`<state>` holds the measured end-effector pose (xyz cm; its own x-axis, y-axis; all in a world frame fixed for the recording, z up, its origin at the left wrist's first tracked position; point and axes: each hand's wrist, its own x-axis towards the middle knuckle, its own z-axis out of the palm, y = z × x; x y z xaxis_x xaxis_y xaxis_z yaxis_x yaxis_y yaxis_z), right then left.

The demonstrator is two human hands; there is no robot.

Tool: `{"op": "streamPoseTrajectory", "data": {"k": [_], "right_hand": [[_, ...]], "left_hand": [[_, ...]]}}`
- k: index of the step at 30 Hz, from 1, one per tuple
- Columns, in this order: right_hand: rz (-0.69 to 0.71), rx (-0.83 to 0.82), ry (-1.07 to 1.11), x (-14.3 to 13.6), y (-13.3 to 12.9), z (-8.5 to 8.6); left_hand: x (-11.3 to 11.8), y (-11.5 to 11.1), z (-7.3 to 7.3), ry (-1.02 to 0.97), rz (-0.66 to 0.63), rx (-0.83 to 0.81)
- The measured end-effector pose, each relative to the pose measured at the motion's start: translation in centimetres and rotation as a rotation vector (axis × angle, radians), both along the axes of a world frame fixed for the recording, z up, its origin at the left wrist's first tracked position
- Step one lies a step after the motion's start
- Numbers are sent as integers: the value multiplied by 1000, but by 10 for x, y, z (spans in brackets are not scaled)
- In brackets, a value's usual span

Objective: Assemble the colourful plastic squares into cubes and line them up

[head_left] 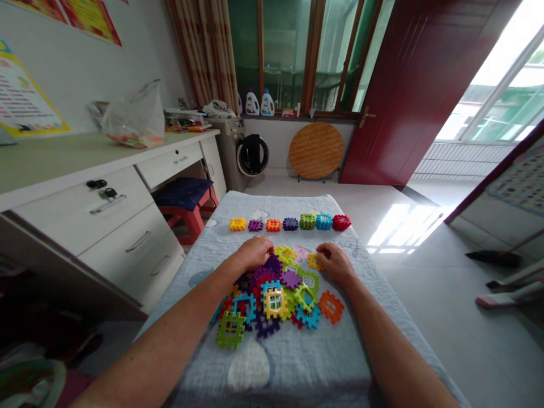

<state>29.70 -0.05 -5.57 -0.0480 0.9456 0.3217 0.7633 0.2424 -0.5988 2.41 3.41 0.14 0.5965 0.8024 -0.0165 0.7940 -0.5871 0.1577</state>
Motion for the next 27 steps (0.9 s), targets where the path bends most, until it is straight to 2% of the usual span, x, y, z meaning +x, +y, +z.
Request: {"op": "streamPoseTrajectory", "data": {"k": [3,6,9,11,13,17,22,27], "right_hand": [[14,9,3,0,0,0],[20,16,5,0,0,0],[13,0,12,1,1,0],[13,-2,11,1,1,0],[14,6,3,0,0,0],[13,2,-5,-1,0,1],[17,-10,1,-2,-2,3],[14,1,3,-1,-2,3]], "left_hand": [[0,2,5,-20,11,56],[-1,2,15,-75,46,136],[-6,-3,23,-185,71,233],[-12,-11,22,-220,63,264],[-20,-20,19,-187,17,218],[-32,-27,18,-140,-63,24],[-30,-10,24,-46,-24,-82],[-16,3,22,159,-85,-156]]}}
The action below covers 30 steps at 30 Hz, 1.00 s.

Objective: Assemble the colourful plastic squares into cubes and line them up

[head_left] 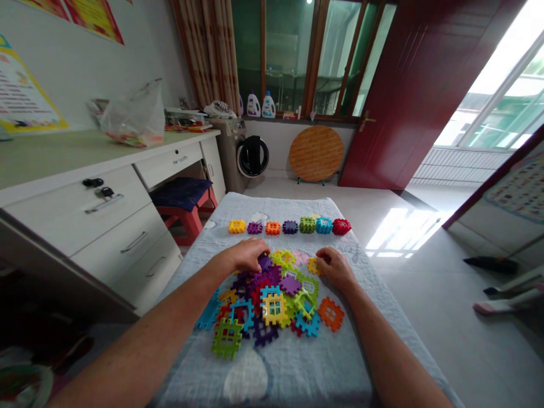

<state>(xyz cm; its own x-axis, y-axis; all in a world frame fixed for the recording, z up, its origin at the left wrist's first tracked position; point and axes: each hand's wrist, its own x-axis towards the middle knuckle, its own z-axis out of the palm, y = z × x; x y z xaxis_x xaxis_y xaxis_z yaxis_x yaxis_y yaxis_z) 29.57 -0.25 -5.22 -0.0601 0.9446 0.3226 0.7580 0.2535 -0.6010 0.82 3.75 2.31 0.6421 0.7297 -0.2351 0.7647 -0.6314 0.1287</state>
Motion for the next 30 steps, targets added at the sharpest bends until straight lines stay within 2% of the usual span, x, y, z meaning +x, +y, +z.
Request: {"op": "streamPoseTrajectory", "data": {"k": [4,6,11,14,18,23,30], "right_hand": [[9,0,-9,0,0,0],[12,1,-11,0,0,-1],[9,3,-4,-1,-1,0],[6,-1,3,-1,-2,1],[-2,-14,8,-2,-2,2],[-13,-4,25,-3,-2,2],[-18,-10,25,-4,-2,3]], "left_hand": [[5,4,4,57,-38,49],[8,10,10,25,-38,80],[27,47,18,-195,98,180],[48,73,11,-204,164,210],[77,98,0,-172,165,199],[100,113,-3,-108,192,171],[109,125,-8,17,223,116]]}}
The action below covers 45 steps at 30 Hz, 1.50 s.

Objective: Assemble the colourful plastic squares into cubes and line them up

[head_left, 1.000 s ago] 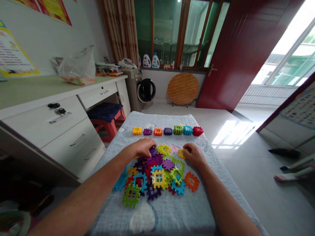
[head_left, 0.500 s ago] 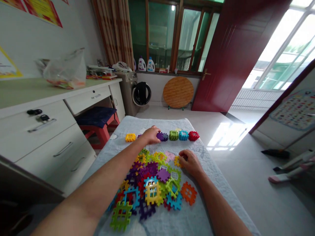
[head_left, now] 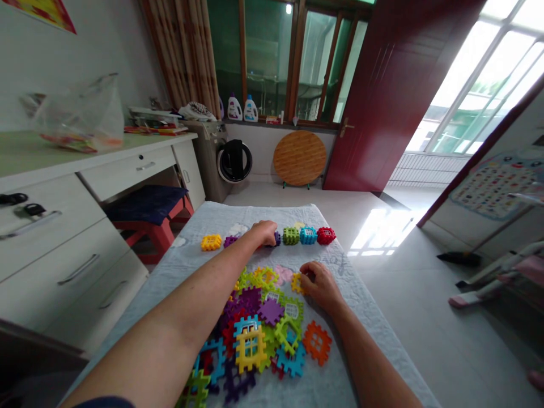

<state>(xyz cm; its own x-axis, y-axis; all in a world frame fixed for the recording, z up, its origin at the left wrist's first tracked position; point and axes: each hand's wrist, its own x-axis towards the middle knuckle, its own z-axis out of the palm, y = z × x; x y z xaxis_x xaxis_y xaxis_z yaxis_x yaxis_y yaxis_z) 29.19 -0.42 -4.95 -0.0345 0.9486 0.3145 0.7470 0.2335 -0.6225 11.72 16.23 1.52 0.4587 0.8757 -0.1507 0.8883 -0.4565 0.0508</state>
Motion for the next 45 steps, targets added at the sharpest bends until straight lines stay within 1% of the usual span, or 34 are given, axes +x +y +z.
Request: {"op": "streamPoseTrajectory", "data": {"k": [10,22,28,35,45], "right_hand": [[2,22,4,1,0,-4],[5,13,12,1,0,-3],[16,17,8,2,0,-4],[18,28,-2,3,1,-5],[20,28,-3,2,-1,-1]], "left_hand": [[0,3,-9,8,3,-38],[-2,-1,-9,21,7,-29],[0,-2,-13,31,19,-15],[0,0,-16,-8,5,36],[-1,8,-17,-17,2,-45]]}}
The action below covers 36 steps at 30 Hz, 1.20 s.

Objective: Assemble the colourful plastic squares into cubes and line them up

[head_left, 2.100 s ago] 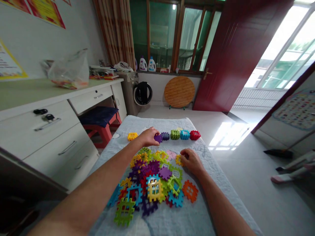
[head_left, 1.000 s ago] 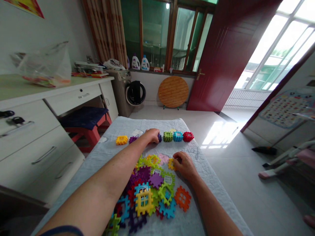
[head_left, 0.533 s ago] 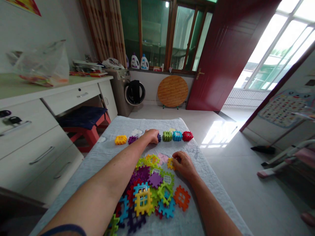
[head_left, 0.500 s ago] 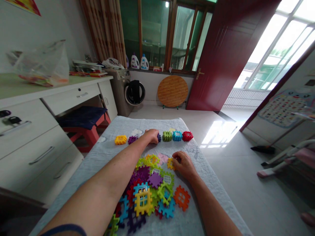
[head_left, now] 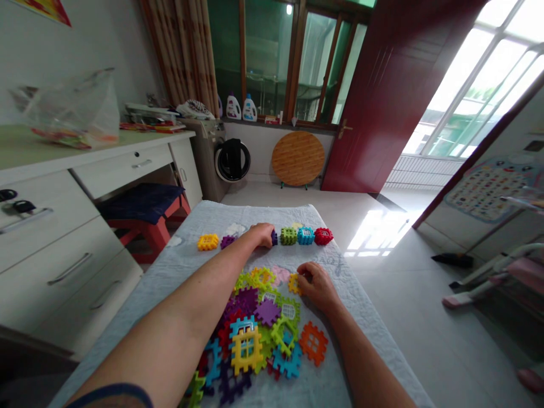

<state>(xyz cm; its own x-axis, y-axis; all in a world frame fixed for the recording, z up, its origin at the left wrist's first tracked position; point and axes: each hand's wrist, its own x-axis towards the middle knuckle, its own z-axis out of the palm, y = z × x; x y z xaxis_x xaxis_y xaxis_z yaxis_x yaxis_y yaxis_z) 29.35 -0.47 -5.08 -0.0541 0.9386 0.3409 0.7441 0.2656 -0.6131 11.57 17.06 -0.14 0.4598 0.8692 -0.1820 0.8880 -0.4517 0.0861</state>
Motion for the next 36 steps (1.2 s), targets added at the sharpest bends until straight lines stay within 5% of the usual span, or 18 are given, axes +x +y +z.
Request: {"op": "streamPoseTrajectory", "data": {"k": [8,13,17,22,29,36], "right_hand": [[-12,-14,-6,-1,0,2],[-7,-21,8,1,1,-1],[-33,-21,50,3,2,-3],[-66,-35,35,7,1,4],[110,-183,-243,9,-13,13],[82,-124,-184,12,-6,3]], "left_hand": [[1,-1,-1,-56,-11,19],[-12,-13,11,-141,-50,128],[-42,-48,29,-218,-107,225],[-105,-118,40,-348,-190,323],[-193,-173,1,-476,129,292],[-220,-176,-40,-624,338,184]]}}
